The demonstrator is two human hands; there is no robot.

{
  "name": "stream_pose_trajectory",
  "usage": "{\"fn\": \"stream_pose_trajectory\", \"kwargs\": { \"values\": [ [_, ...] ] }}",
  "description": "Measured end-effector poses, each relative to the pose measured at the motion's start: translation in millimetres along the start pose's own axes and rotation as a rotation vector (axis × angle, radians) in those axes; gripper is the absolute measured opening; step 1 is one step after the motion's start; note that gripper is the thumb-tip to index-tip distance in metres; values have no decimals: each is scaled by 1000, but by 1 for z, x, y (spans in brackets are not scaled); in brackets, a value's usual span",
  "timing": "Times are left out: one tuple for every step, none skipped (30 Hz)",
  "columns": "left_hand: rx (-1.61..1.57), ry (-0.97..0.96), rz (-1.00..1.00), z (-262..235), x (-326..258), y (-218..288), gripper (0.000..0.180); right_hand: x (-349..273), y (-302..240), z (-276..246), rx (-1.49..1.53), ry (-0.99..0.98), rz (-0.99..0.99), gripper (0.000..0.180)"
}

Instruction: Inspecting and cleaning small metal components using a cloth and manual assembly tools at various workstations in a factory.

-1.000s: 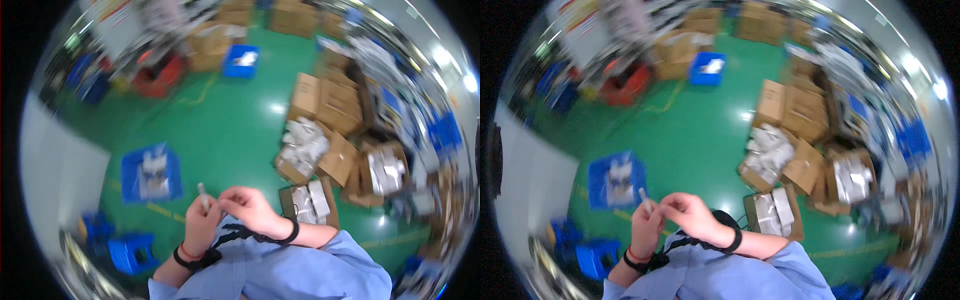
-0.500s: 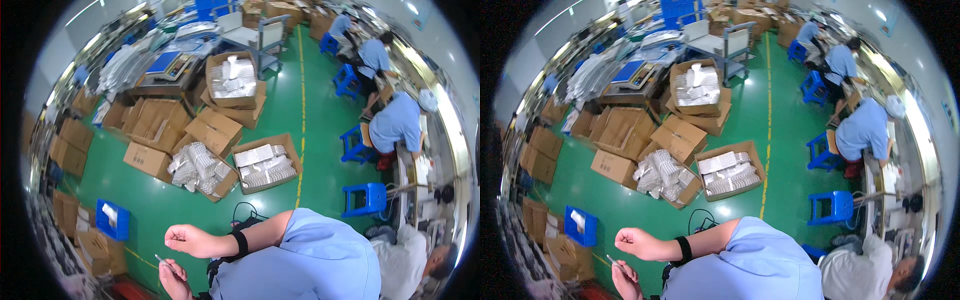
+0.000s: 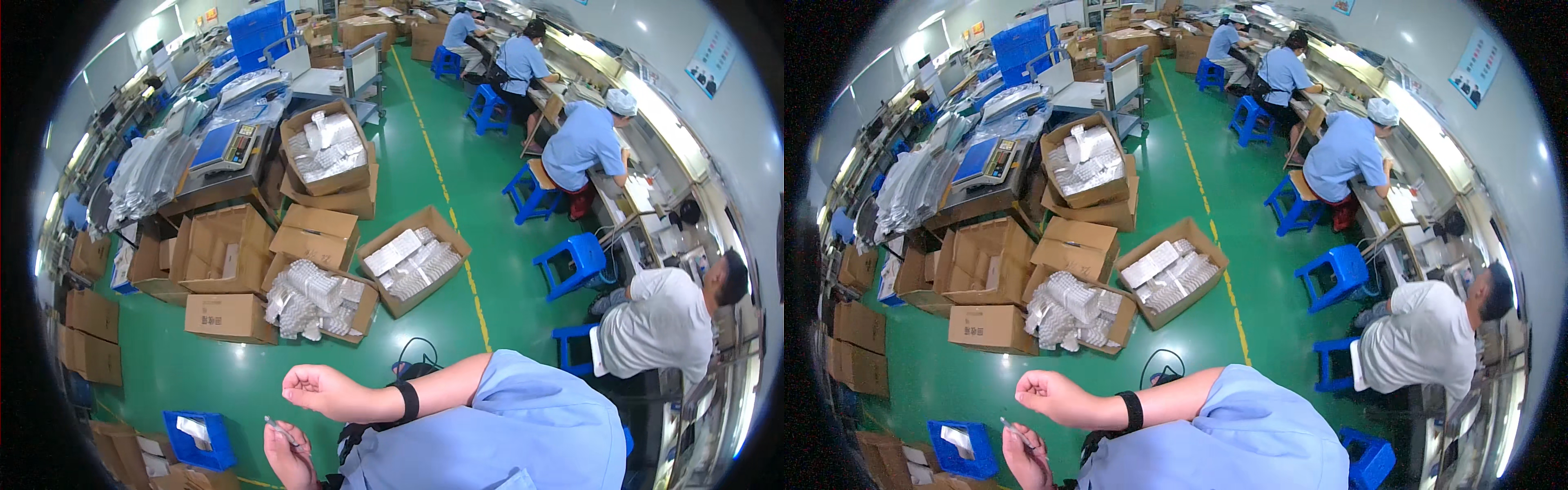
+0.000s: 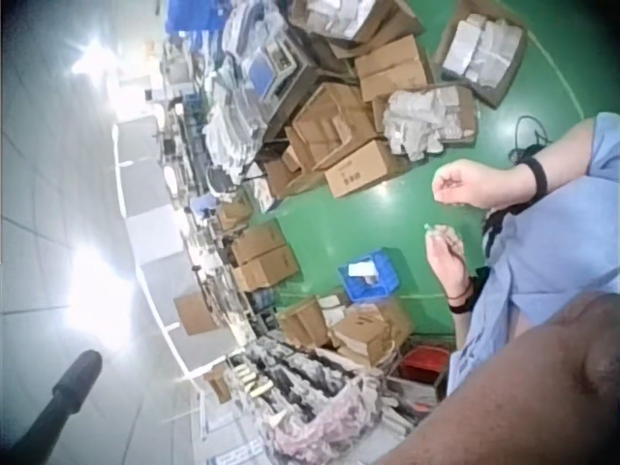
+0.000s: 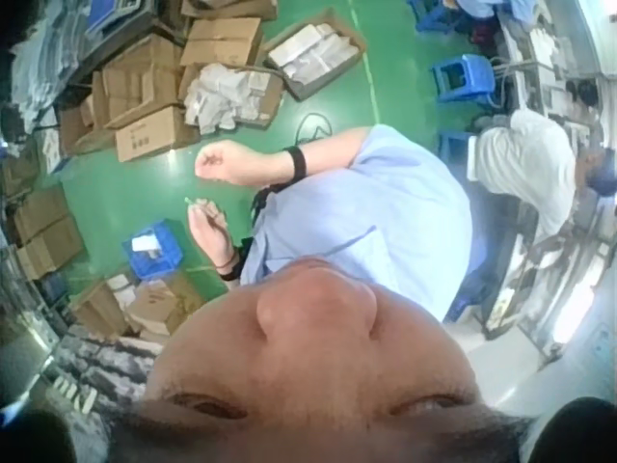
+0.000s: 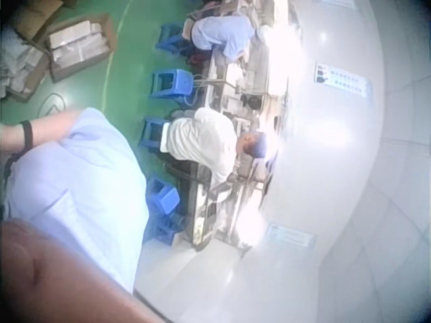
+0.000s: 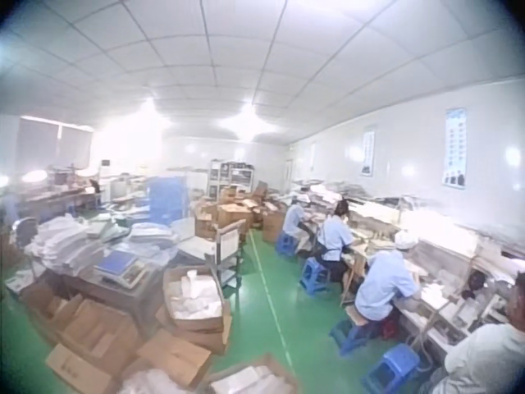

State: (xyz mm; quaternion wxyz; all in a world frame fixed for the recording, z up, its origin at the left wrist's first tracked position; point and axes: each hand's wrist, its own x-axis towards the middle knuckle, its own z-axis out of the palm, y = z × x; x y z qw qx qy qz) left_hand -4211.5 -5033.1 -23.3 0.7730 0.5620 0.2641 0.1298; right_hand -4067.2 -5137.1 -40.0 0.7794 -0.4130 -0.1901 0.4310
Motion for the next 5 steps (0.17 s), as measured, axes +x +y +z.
{"fn": "stream_pose_trajectory", "kwargs": {
  "values": [
    [-2, -16, -17, -19, -1, 5, 23, 4, 10, 13, -1, -15, -16, 11],
    [0, -26, -15, -39, -3, 9, 23, 9, 21, 28, -2, -31, -30, 13],
    [-3, -60, -3, -57, -4, 12, 23, 14, 32, 43, -9, -30, -37, 13],
    [-6, -92, 9, -77, -6, 15, 23, 19, 46, 60, -28, -21, -73, 13],
    [-9, -98, 14, -95, -6, 19, 23, 25, 58, 76, -48, -12, -107, 13]
  ]
}}
